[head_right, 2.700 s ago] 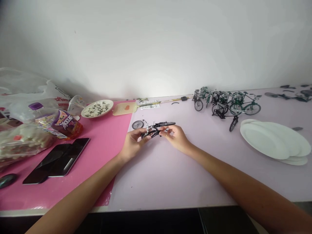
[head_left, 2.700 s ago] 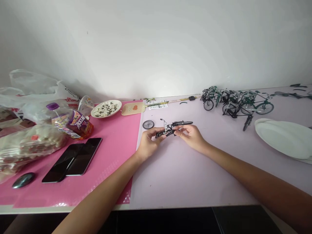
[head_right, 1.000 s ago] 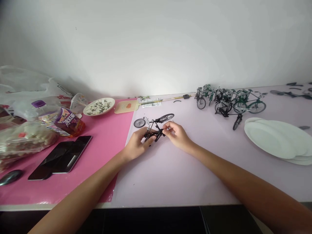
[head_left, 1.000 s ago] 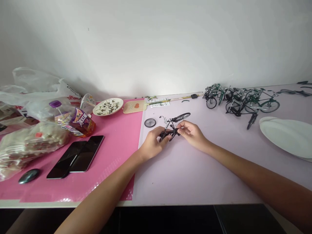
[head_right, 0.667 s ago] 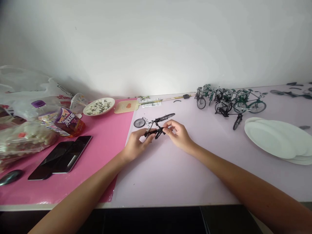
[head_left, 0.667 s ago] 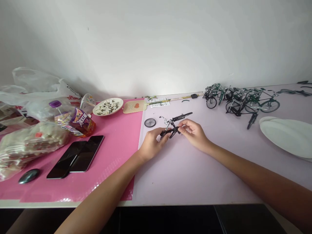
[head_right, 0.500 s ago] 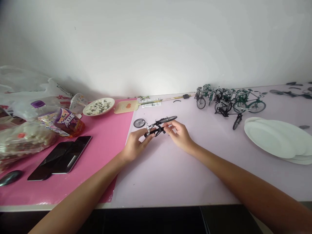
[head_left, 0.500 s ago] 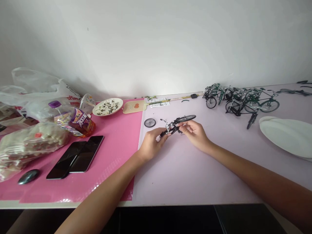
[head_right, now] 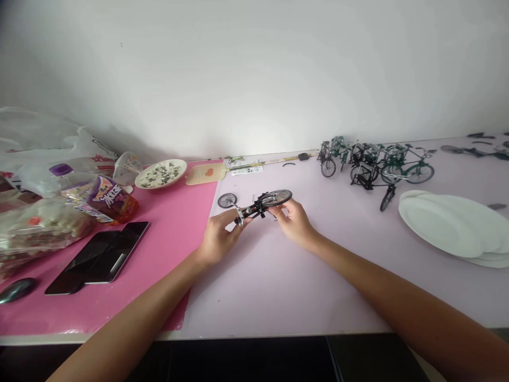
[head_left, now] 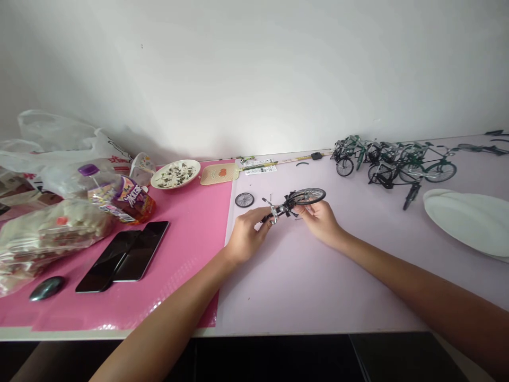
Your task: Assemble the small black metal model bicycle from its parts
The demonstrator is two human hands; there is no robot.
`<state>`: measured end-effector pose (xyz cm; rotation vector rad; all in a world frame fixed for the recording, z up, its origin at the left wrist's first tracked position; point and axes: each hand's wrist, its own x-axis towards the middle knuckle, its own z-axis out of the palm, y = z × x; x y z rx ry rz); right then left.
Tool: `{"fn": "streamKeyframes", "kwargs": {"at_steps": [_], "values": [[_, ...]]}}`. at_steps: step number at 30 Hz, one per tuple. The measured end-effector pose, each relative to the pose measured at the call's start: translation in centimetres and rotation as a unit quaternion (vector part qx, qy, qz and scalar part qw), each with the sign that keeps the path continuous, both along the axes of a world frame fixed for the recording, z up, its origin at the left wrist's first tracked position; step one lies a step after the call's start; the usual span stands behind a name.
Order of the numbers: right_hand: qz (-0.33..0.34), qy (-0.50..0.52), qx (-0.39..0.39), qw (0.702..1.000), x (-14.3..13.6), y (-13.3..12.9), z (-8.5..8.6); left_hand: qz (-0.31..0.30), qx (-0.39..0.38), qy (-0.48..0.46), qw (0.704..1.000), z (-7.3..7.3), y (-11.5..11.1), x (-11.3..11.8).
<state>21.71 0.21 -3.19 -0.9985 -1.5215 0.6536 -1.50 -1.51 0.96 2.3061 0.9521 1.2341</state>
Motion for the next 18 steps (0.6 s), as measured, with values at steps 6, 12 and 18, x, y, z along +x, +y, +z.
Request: {"fn": "streamKeyframes", "kwargs": {"at_steps": [6,12,18], "values": [[-0.002,-0.010,0.004,1.000,-0.1,0.1,0.0,-0.004,0.001,-0.018,1.000,0.0,-0.1,0.0],[-0.008,-0.056,-0.010,0.998,0.0,0.0,0.1,0.006,-0.034,-0.034,0.999,0.0,-0.2,0.1],[0.028,-0.126,0.002,0.992,-0.3,-0.9,1.7,-0.001,-0.175,-0.120,0.977,0.2,-0.3,0.6]]}}
